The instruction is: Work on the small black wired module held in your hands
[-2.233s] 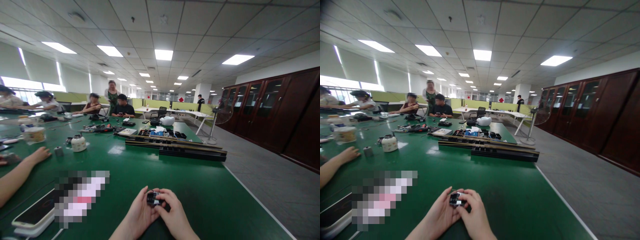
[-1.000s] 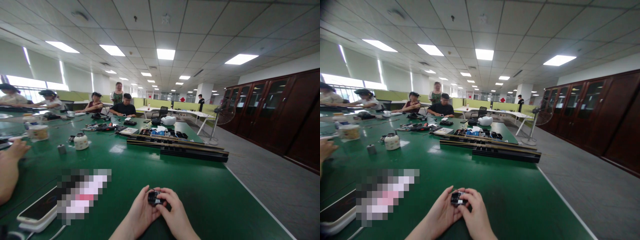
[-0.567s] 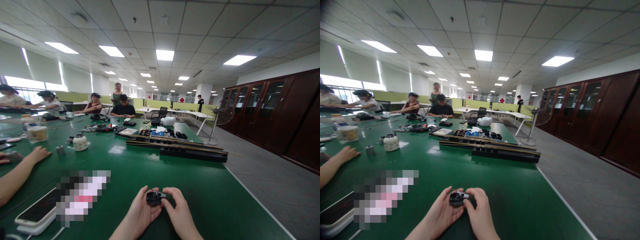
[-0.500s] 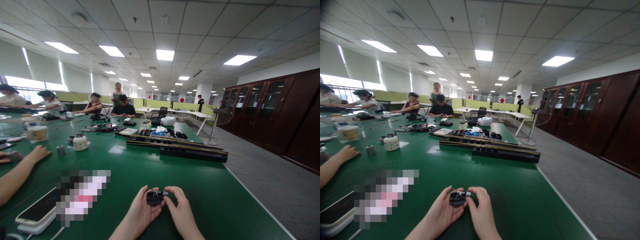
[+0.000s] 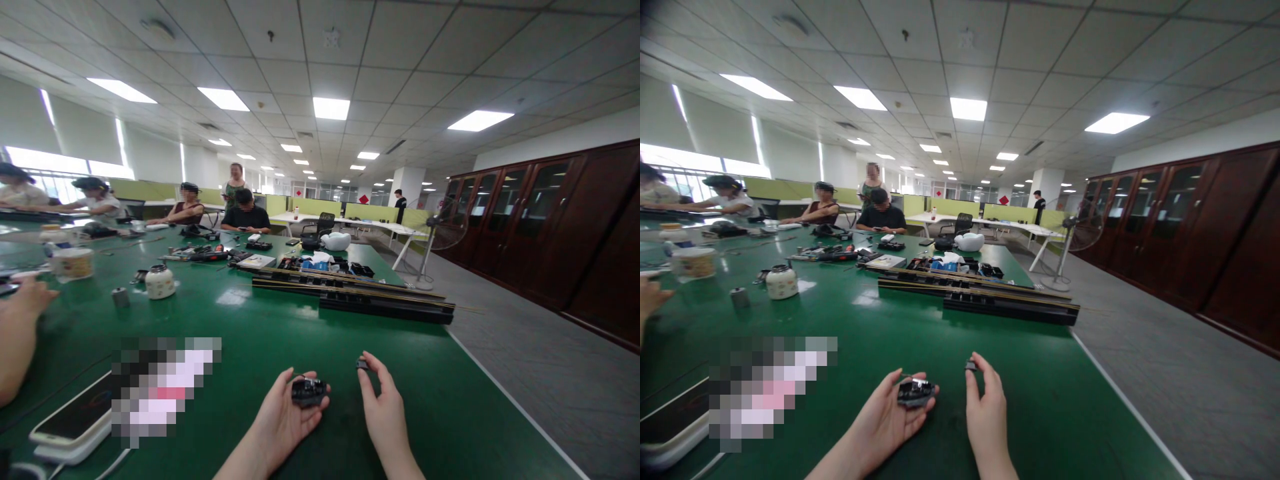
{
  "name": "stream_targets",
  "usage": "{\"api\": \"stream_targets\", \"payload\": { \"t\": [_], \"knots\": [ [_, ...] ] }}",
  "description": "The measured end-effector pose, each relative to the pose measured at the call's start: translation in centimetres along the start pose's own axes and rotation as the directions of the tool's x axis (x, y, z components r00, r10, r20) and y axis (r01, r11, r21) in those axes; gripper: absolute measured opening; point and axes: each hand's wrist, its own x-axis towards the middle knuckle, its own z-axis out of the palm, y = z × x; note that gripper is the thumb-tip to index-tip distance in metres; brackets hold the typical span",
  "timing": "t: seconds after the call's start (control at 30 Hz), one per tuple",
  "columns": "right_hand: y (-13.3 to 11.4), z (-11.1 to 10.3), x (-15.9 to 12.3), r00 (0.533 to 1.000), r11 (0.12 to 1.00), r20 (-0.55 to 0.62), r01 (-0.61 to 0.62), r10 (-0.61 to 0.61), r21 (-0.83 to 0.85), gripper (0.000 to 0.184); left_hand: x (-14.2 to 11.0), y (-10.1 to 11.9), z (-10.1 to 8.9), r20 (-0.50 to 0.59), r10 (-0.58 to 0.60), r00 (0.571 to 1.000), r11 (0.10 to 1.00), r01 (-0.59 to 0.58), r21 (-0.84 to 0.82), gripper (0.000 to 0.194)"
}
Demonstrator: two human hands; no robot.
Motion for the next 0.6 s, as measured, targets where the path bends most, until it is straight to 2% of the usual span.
{"api": "stream_targets", "payload": {
  "t": [0.23,0.6],
  "knots": [
    [-0.35,-0.86,0.27,0.995,0.998,-0.082,-0.062,0.061,-0.01,0.041,0.06,0.11,-0.06,0.0,-0.004,1.0,1.0,0.004,-0.005,0.031],
    [-0.19,-0.36,0.04,0.997,0.999,-0.082,-0.015,0.012,-0.041,0.041,0.13,-0.01,-0.31,0.023,-0.01,1.0,1.0,0.011,-0.021,0.032]
  ]
}}
